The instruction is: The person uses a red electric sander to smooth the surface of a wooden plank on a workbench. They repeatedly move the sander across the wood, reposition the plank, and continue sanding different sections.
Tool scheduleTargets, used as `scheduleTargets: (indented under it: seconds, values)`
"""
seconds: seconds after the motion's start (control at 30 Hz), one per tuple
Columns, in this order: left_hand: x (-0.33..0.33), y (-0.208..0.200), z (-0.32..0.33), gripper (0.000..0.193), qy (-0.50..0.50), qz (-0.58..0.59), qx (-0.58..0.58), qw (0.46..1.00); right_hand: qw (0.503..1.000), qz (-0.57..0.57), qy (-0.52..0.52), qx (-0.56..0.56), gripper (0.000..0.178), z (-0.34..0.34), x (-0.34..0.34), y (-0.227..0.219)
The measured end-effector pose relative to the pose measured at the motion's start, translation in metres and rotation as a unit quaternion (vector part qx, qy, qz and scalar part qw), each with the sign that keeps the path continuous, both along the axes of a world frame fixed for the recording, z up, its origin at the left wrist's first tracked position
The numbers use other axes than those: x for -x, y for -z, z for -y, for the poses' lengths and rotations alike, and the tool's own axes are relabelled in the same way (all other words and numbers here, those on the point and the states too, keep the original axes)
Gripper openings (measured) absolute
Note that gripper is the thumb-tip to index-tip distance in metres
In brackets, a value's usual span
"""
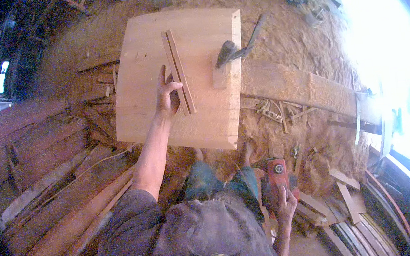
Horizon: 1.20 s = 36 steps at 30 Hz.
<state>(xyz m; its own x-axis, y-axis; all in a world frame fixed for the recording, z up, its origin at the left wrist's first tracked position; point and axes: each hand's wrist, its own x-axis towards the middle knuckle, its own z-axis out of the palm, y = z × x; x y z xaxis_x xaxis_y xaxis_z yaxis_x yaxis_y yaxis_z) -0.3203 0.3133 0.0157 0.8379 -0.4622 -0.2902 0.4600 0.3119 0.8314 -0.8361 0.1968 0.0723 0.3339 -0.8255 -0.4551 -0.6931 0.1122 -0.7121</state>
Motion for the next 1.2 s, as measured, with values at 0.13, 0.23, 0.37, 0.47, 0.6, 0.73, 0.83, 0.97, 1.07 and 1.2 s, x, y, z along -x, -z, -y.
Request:
scheduleTargets:
  seconds: [0.13, 0.23, 0.37, 0.47, 0.6, 0.73, 0.83, 0.97, 1.07, 1.2]
  values:
    - [0.019, -0.010, -0.039, 0.119, 0.009, -0.028, 0.062, 0.998, 1.000, 0.004, -0.020, -0.014, 0.043, 0.002, -0.003, 0.010]
    - [0.031, -0.028, -0.064, 0.087, 0.048, 0.014, 0.095, 0.994, 0.998, -0.011, -0.061, -0.007, 0.041, 0.004, -0.014, 0.006]
    - [0.047, -0.031, -0.102, 0.092, 0.076, -0.121, 0.085, 0.986, 0.997, -0.009, -0.073, -0.020, 0.040, 0.002, -0.030, 0.006]
    - [0.067, -0.063, -0.102, 0.086, -0.037, -0.246, 0.296, 0.922, 0.993, -0.001, -0.119, 0.021, 0.043, 0.000, -0.020, 0.018]
    - [0.074, -0.024, -0.157, 0.069, -0.040, -0.224, 0.406, 0.885, 0.995, 0.001, -0.086, -0.056, 0.041, 0.006, -0.014, 0.042]
    - [0.086, 0.016, -0.221, 0.060, -0.036, -0.179, 0.362, 0.914, 0.991, 0.019, -0.133, 0.005, 0.043, -0.006, -0.030, 0.031]
    - [0.105, 0.020, -0.259, 0.057, -0.148, -0.171, 0.162, 0.960, 0.992, -0.036, -0.088, -0.088, 0.047, 0.002, -0.031, 0.032]
    - [0.146, 0.033, -0.294, 0.065, -0.259, -0.230, 0.009, 0.938, 0.990, -0.059, -0.109, -0.064, 0.049, 0.004, -0.022, 0.036]
    - [0.164, 0.054, -0.282, 0.073, -0.305, -0.231, -0.019, 0.924, 0.991, -0.069, -0.104, -0.058, 0.048, 0.006, -0.020, 0.036]
    - [0.165, 0.097, -0.255, 0.073, -0.320, -0.271, 0.040, 0.907, 0.984, -0.110, -0.099, -0.095, 0.046, 0.015, -0.004, 0.045]
